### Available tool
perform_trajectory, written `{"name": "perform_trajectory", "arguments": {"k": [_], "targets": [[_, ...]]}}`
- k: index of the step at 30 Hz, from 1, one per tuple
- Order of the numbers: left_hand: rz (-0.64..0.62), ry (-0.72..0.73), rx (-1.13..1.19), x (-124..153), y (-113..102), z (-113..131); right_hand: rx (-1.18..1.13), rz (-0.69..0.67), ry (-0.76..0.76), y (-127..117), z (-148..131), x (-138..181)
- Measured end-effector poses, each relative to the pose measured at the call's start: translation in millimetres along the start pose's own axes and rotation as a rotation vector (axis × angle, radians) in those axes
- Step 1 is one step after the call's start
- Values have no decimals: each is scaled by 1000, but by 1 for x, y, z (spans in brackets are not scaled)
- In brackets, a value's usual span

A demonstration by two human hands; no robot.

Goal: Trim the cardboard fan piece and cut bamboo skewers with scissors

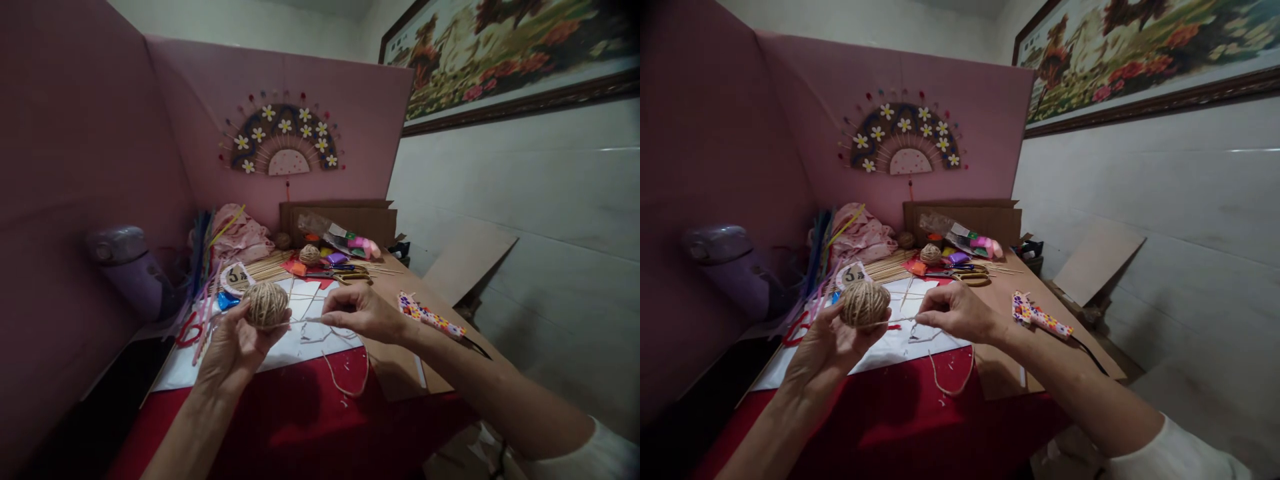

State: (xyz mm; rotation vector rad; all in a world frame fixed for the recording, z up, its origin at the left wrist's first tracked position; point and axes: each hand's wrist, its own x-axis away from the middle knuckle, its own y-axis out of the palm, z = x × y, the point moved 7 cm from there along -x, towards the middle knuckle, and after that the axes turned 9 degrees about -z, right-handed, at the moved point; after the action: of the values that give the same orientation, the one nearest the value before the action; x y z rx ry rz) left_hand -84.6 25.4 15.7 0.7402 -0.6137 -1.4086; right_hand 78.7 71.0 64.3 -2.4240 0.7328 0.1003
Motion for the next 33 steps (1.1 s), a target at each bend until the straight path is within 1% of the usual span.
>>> {"name": "perform_trajectory", "arguments": {"k": [4, 7, 12, 15, 17, 19, 21, 25, 26, 28, 29, 31, 33], "targets": [[-5, -119, -35, 9, 3, -8, 111, 71, 10, -9, 3, -3], [-32, -221, -72, 15, 7, -18, 166, 129, -19, -9, 0, -5], [-121, -323, 33, 22, 17, -31, 110, 108, -130, 0, -7, -10], [-141, -351, 42, 23, 18, -34, 65, 146, -179, 1, -8, -10], [-117, -324, 25, 21, 16, -34, 56, 194, -186, 1, -6, -9], [-84, -260, -7, 17, 14, -32, 54, 224, -172, 2, -3, -8], [-42, -217, -60, 13, 12, -31, 49, 223, -160, 5, -1, -7], [93, -235, -135, 12, 8, -33, 58, 189, -146, 16, -1, -5], [110, -224, -137, 14, 9, -32, 73, 193, -128, 18, 0, -5], [100, -177, -119, 17, 12, -29, 95, 222, -86, 19, 3, -4], [75, -147, -105, 18, 14, -27, 100, 244, -68, 19, 4, -4], [-14, -91, -97, 21, 19, -23, 94, 271, -44, 18, 7, -4], [-97, -66, -102, 22, 22, -21, 73, 274, -44, 19, 8, -4]]}}
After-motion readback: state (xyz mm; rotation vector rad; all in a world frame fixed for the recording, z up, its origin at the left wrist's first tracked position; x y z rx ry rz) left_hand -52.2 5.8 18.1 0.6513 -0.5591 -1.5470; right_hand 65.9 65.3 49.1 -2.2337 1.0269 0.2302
